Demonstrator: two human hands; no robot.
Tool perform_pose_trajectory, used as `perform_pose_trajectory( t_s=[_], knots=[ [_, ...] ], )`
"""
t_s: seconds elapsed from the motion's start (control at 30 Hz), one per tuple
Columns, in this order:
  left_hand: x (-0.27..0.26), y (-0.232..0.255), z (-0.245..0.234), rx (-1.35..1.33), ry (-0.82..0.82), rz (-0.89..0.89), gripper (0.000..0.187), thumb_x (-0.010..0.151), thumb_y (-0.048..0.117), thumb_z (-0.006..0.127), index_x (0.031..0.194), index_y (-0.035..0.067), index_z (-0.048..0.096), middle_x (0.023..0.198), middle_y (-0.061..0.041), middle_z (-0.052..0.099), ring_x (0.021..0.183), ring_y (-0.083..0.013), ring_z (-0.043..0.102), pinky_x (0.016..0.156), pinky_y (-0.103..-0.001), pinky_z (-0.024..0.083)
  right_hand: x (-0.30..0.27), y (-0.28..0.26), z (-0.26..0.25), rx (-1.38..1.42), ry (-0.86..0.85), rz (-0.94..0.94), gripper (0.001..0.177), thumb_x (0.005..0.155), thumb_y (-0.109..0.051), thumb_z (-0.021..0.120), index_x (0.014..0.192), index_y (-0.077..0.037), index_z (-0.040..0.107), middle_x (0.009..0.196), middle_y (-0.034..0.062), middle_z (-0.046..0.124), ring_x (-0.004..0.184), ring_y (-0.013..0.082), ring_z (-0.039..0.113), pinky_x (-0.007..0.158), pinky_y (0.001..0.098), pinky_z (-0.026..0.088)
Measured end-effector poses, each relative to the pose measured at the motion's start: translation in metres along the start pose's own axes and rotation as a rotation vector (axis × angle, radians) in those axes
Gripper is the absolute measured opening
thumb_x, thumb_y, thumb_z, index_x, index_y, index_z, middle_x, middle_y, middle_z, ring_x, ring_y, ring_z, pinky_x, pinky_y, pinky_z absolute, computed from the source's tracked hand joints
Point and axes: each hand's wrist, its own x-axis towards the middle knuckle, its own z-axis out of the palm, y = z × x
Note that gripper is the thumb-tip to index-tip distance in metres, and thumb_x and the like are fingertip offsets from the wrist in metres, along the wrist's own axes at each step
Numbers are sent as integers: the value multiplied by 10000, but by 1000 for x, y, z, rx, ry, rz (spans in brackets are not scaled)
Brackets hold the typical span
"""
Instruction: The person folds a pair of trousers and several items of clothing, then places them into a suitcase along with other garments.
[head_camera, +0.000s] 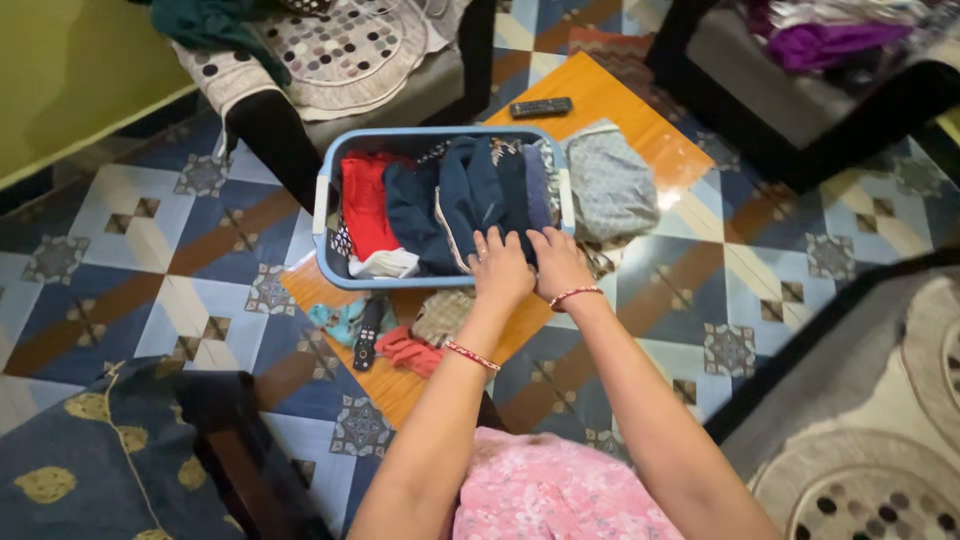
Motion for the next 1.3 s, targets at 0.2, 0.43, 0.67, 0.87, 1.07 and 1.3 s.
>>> perform_pose_trajectory(
  t_s=[0.2,0.43,0.67,0.87,1.07,1.3],
  knots=[
    [53,-23,17,-24,37,-155,757,786,308,807,1431,75,487,1551,-215,345,1465,-470,277,1117,-630,341,67,42,58,249,54,-82,771,797,-227,802,1456,-14,463,1407,226,556,1344,397,507,1163,434,412],
    [107,-76,26,-49,55,-459,1014,750,419,865,1528,72,314,1592,-238,256,1452,-491,275,1079,-614,395,141,46,99,317,69,200,1181,591,-318,986,1486,49,308,1400,323,480,1287,476,480,1091,471,385],
    [152,-105,23,-131,-9,-771,1268,668,522,922,1592,113,157,1621,-264,156,1462,-497,258,1088,-612,398,186,9,95,272,-112,329,1263,597,-406,962,1582,-64,247,1396,263,493,1285,464,506,1068,523,456],
    [177,-182,94,-265,192,-947,1422,587,381,972,1592,20,33,1527,-365,305,1351,-488,464,1097,-451,443,194,-31,89,208,-172,299,1264,569,-288,1016,1569,-222,246,1401,236,455,1241,476,483,952,559,438],
    [188,-197,109,-450,24,-938,754,685,296,831,1306,-22,544,1189,-293,689,1154,-399,671,999,-428,530,214,-13,136,502,-268,515,1273,559,-117,918,1596,-137,181,1355,254,582,1214,399,605,1028,413,487],
    [169,-144,36,-650,136,-902,364,787,250,631,1103,132,769,1091,-216,734,1067,-399,685,892,-473,522,223,-55,99,695,-382,618,1007,554,16,698,1529,-91,468,1237,225,720,1124,345,714,970,388,549]
  ],
)
